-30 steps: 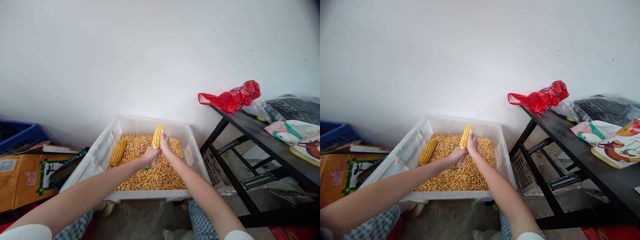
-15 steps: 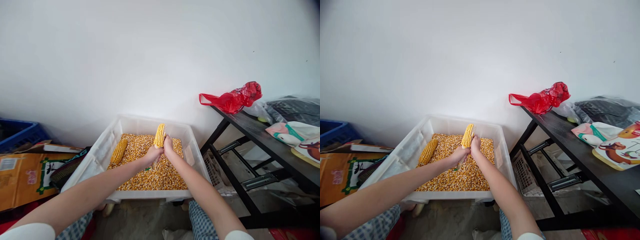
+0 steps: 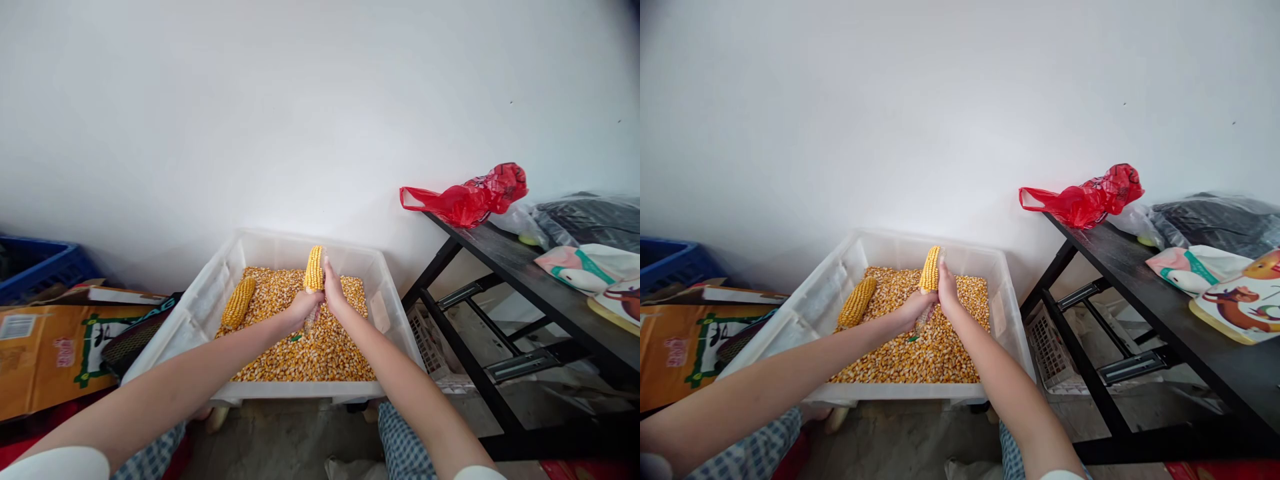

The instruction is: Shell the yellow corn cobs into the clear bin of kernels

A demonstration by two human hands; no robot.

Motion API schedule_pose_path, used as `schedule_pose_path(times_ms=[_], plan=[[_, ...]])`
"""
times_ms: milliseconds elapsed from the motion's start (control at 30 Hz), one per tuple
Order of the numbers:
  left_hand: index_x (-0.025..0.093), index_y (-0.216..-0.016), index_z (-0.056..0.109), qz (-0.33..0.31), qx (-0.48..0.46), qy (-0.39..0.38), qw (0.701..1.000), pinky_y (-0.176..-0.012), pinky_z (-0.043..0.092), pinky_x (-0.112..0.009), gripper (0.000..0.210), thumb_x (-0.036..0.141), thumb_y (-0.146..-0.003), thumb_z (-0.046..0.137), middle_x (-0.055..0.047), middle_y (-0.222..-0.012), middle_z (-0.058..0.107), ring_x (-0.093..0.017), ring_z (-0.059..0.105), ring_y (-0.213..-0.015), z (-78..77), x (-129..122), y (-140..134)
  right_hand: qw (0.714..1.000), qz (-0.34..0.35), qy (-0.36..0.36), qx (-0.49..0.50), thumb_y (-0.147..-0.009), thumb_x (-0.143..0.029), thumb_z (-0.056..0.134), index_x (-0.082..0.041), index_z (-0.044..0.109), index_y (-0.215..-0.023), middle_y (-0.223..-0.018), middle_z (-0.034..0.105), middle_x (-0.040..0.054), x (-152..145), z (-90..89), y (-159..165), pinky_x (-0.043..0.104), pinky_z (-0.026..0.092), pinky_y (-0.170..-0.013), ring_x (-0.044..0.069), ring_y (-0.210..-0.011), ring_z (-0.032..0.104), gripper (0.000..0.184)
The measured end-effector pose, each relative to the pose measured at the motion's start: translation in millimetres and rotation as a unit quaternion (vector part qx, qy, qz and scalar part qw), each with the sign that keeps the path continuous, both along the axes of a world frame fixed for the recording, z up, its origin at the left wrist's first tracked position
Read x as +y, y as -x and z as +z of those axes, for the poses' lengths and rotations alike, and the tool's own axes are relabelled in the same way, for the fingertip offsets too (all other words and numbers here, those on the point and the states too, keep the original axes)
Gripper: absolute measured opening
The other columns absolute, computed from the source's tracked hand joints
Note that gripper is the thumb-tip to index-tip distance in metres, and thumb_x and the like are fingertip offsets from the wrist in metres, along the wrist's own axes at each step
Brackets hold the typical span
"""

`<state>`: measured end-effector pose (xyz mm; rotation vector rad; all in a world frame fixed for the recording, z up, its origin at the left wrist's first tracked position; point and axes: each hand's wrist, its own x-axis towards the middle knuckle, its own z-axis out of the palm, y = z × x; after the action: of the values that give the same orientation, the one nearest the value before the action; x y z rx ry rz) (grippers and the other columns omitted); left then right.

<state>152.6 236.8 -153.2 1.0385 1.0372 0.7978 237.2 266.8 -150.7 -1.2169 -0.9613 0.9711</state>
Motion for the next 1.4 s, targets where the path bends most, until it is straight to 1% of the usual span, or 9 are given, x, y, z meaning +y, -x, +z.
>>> schedule_pose_path(times_ms=[133, 433, 667, 800, 967, 1067, 1167, 1267, 1400], plan=[[0.018, -0.060, 0.043, 0.022, 0.008, 0.011, 1.000, -0.034, 0.030, -0.021, 0.011, 0.015, -0.067, 0.050, 0.005, -0.038, 0.039, -0.008, 0.035, -0.031, 1.6, 3, 1, 0.999, 0.009, -0.006, -0.048, -0.077, -0.057, 0.042, -0.016, 0.057, -0.075, -0.070, 0.062, 0.0041, -5, -0.7, 6, 0.024, 0.042, -0.056, 0.015, -0.061, 0.055, 0.043], [0.018, -0.058, 0.042, 0.040, 0.029, 0.014, 0.999, -0.032, 0.027, -0.019, 0.016, 0.016, -0.071, 0.050, 0.005, -0.038, 0.039, -0.007, 0.034, -0.030, 0.7, -4, 0, 0.973, -0.098, 0.045, -0.203, -0.085, -0.050, 0.033, -0.017, 0.055, -0.065, -0.069, 0.062, 0.0090, -7, -6.2, 8, 0.027, 0.040, -0.058, 0.017, -0.061, 0.055, 0.045], [0.017, -0.058, 0.044, 0.033, 0.030, 0.012, 0.999, -0.031, 0.026, -0.019, 0.014, 0.015, -0.070, 0.050, 0.005, -0.037, 0.039, -0.007, 0.033, -0.030, -3.6, -4, 2, 0.979, -0.134, 0.041, -0.146, -0.080, -0.033, 0.045, -0.020, 0.057, -0.089, -0.085, 0.063, 0.0059, -6, -14.3, 7, 0.028, 0.042, -0.076, 0.018, -0.083, 0.058, 0.020], [0.017, -0.057, 0.045, 0.009, 0.013, -0.004, 1.000, -0.031, 0.027, -0.020, 0.011, 0.010, -0.063, 0.052, 0.005, -0.037, 0.040, -0.008, 0.034, -0.031, -0.9, -5, 1, 0.983, -0.155, 0.071, -0.064, -0.077, -0.023, 0.040, -0.018, 0.054, -0.100, -0.085, 0.062, 0.0049, 3, -17.1, -1, 0.026, 0.044, -0.068, 0.016, -0.079, 0.058, 0.027], [0.017, -0.058, 0.046, -0.009, -0.025, -0.019, 0.999, -0.032, 0.030, -0.020, 0.010, 0.011, -0.060, 0.054, 0.005, -0.038, 0.042, -0.008, 0.037, -0.032, 5.7, -3, -4, 0.993, -0.097, 0.072, 0.019, -0.083, -0.035, 0.029, -0.015, 0.058, -0.089, -0.069, 0.062, 0.0029, 7, 5.1, -9, 0.024, 0.044, -0.056, 0.013, -0.056, 0.056, 0.035], [0.017, -0.058, 0.046, -0.001, -0.046, -0.006, 0.999, -0.032, 0.030, -0.019, 0.010, 0.014, -0.061, 0.055, 0.005, -0.038, 0.042, -0.007, 0.036, -0.032, 8.0, 3, -1, 0.996, 0.019, 0.065, 0.057, -0.083, -0.051, 0.030, -0.014, 0.060, -0.085, -0.065, 0.062, 0.0041, 0, 19.7, -7, 0.024, 0.045, -0.056, 0.014, -0.057, 0.057, 0.047], [0.017, -0.060, 0.045, 0.016, -0.067, 0.008, 0.998, -0.033, 0.032, -0.019, 0.011, 0.018, -0.063, 0.056, 0.006, -0.040, 0.042, -0.007, 0.037, -0.032, 8.5, 12, 5, 0.989, 0.140, 0.015, 0.050, -0.077, -0.054, 0.045, -0.016, 0.062, -0.090, -0.075, 0.065, 0.0036, -8, 22.2, 1, 0.023, 0.046, -0.060, 0.014, -0.066, 0.059, 0.043], [0.017, -0.062, 0.045, 0.032, -0.081, 0.022, 0.996, -0.035, 0.034, -0.018, 0.013, 0.024, -0.067, 0.055, 0.005, -0.041, 0.044, -0.007, 0.040, -0.032, 5.8, 19, 8, 0.989, 0.144, -0.013, 0.009, -0.075, -0.053, 0.050, -0.018, 0.063, -0.090, -0.077, 0.065, 0.0024, -12, 13.9, 9, 0.023, 0.044, -0.057, 0.013, -0.063, 0.056, 0.040], [0.016, -0.062, 0.047, 0.029, -0.087, 0.045, 0.995, -0.034, 0.035, -0.018, 0.014, 0.025, -0.068, 0.055, 0.004, -0.041, 0.046, -0.006, 0.040, -0.031, -1.0, 20, 6, 0.994, 0.095, 0.040, -0.039, -0.077, -0.059, 0.043, -0.016, 0.062, -0.079, -0.059, 0.057, 0.0010, -9, -0.6, 12, 0.023, 0.038, -0.045, 0.012, -0.046, 0.048, 0.047]])
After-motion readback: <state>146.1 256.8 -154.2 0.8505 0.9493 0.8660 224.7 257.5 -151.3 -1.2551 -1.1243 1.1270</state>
